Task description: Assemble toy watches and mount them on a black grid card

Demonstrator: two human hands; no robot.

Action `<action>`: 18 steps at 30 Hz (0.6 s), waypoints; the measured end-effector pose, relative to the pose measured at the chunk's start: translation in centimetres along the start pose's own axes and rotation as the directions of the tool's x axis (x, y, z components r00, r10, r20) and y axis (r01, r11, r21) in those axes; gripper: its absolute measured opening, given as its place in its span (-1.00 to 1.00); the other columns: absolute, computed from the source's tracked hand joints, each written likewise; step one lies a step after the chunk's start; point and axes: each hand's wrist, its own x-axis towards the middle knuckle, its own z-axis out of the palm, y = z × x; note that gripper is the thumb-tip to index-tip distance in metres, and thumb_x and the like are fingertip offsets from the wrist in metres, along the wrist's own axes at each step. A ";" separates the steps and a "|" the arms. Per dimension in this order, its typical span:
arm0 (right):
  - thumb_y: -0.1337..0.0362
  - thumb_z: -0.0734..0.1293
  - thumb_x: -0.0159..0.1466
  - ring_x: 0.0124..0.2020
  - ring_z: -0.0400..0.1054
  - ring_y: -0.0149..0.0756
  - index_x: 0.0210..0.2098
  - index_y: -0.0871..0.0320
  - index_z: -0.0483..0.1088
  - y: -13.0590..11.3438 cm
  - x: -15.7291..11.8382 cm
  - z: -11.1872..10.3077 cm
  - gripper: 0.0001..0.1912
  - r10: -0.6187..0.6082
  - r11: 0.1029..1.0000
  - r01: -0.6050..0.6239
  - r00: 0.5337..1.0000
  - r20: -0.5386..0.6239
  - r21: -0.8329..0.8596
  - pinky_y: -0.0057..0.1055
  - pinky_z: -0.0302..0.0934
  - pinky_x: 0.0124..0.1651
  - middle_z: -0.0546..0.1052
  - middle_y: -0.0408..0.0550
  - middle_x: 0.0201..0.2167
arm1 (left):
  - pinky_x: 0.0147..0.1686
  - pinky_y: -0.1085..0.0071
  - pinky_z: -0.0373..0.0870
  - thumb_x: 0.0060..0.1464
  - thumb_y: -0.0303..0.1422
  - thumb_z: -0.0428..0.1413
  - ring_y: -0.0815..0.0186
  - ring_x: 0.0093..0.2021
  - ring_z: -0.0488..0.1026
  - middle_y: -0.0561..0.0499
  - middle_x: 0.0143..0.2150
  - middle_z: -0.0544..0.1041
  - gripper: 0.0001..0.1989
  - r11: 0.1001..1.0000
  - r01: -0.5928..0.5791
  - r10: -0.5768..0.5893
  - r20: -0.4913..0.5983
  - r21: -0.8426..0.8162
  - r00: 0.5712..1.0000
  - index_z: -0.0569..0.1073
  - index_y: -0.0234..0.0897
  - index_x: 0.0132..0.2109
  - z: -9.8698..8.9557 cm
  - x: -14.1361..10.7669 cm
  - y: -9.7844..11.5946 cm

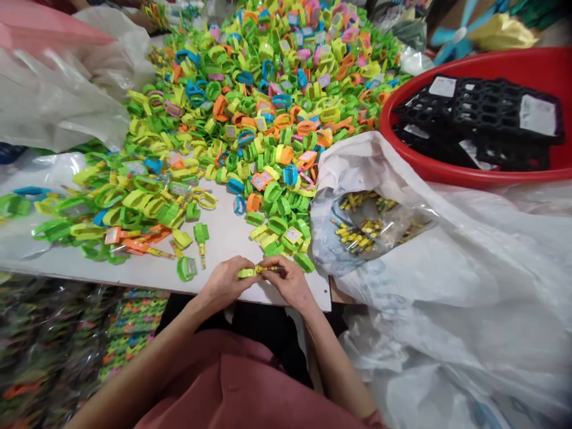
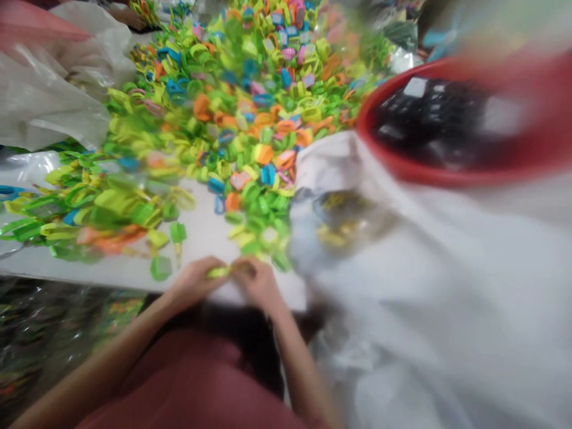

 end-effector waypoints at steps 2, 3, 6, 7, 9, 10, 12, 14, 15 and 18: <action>0.21 0.36 0.22 -0.19 0.46 -0.29 -0.23 0.11 0.49 0.1 0.1 -0.1 -0.84 -0.040 0.998 0.041 0.999 0.020 -0.038 -0.32 0.31 -0.05 0.59 -0.07 -0.24 | -0.21 0.41 0.40 0.04 -0.22 0.10 0.25 -0.27 0.50 -0.02 -0.26 0.61 -0.75 1.000 0.012 -0.012 0.019 0.009 1.000 0.55 -0.25 -0.21 -0.1 0.0 0.2; 0.21 0.35 0.23 -0.17 0.46 -0.29 -0.23 0.11 0.49 0.1 0.2 -0.2 -0.84 -0.060 0.997 0.062 0.998 0.034 -0.055 -0.31 0.30 -0.04 0.59 -0.06 -0.23 | -0.21 0.41 0.39 0.05 -0.22 0.09 0.25 -0.27 0.50 -0.02 -0.27 0.61 -0.75 1.000 0.021 -0.021 0.031 0.015 0.999 0.55 -0.24 -0.21 -0.1 0.1 0.3; 0.20 0.33 0.26 -0.15 0.45 -0.27 -0.24 0.10 0.49 0.0 0.2 -0.3 -0.85 -0.102 0.990 0.106 0.993 0.055 -0.091 -0.29 0.29 -0.01 0.59 -0.05 -0.21 | -0.25 0.42 0.39 0.08 -0.22 0.07 0.25 -0.29 0.51 0.00 -0.30 0.61 -0.77 0.998 0.038 -0.042 0.080 0.052 0.996 0.55 -0.24 -0.24 -0.2 0.2 0.5; 0.20 0.32 0.26 -0.15 0.45 -0.26 -0.24 0.10 0.48 0.0 0.2 -0.3 -0.85 -0.112 0.988 0.117 0.992 0.053 -0.104 -0.28 0.28 -0.01 0.59 -0.04 -0.21 | -0.25 0.42 0.39 0.09 -0.23 0.06 0.25 -0.29 0.51 -0.01 -0.31 0.61 -0.77 0.996 0.042 -0.049 0.095 0.076 0.994 0.54 -0.25 -0.25 -0.2 0.2 0.5; 0.23 0.31 0.27 -0.14 0.44 -0.25 -0.24 0.10 0.47 -0.3 -0.1 -0.4 -0.87 -0.121 0.982 0.130 0.990 0.067 -0.140 -0.28 0.28 -0.02 0.58 -0.04 -0.21 | -0.24 0.40 0.40 0.13 -0.26 0.05 0.22 -0.28 0.52 -0.05 -0.30 0.60 -0.78 0.989 0.049 -0.063 0.101 0.136 0.993 0.53 -0.27 -0.24 0.3 -0.1 0.2; 0.25 0.30 0.27 -0.15 0.44 -0.25 -0.25 0.10 0.47 -0.4 -0.4 -0.5 -0.88 -0.114 0.979 0.127 0.990 0.087 -0.162 -0.28 0.28 -0.04 0.57 -0.04 -0.22 | -0.23 0.38 0.41 0.14 -0.28 0.04 0.20 -0.27 0.52 -0.07 -0.28 0.60 -0.78 0.985 0.049 -0.065 0.095 0.165 0.993 0.53 -0.28 -0.22 0.7 -0.4 0.0; 0.27 0.29 0.27 -0.18 0.43 -0.25 -0.28 0.10 0.47 -0.9 -0.9 -0.8 -0.89 -0.070 0.977 0.099 0.985 0.156 -0.191 -0.30 0.28 -0.08 0.57 -0.06 -0.25 | -0.21 0.34 0.42 0.17 -0.31 0.02 0.16 -0.23 0.53 -0.11 -0.23 0.59 -0.77 0.978 0.010 -0.025 0.069 0.208 0.997 0.51 -0.28 -0.14 2.0 -1.1 -0.4; 0.28 0.29 0.27 -0.22 0.43 -0.27 -0.32 0.10 0.48 -1.6 -1.2 -1.1 -0.88 -0.027 0.980 0.071 0.973 0.229 -0.186 -0.32 0.27 -0.11 0.57 -0.08 -0.29 | -0.21 0.35 0.43 0.20 -0.32 -0.01 0.17 -0.21 0.53 -0.10 -0.20 0.57 -0.77 0.966 -0.080 0.069 0.052 0.245 0.996 0.49 -0.25 -0.09 3.2 -1.8 -0.7; 0.27 0.28 0.28 -0.23 0.43 -0.28 -0.34 0.10 0.48 -2.0 -1.2 -1.3 -0.86 -0.020 0.983 0.067 0.965 0.262 -0.172 -0.33 0.27 -0.11 0.57 -0.09 -0.30 | -0.21 0.36 0.43 0.22 -0.33 -0.03 0.19 -0.22 0.52 -0.08 -0.21 0.56 -0.77 0.955 -0.132 0.123 0.050 0.266 0.991 0.48 -0.22 -0.07 3.6 -2.0 -0.7; 0.21 0.29 0.27 -0.23 0.44 -0.28 -0.32 0.08 0.49 -2.8 -0.5 -2.4 -0.85 -0.047 0.987 0.091 0.952 0.304 -0.131 -0.33 0.29 -0.10 0.58 -0.10 -0.29 | -0.22 0.38 0.44 0.24 -0.34 -0.03 0.23 -0.26 0.50 -0.02 -0.28 0.52 -0.78 0.920 -0.220 0.217 0.045 0.324 0.975 0.49 -0.17 -0.09 2.0 -1.9 0.0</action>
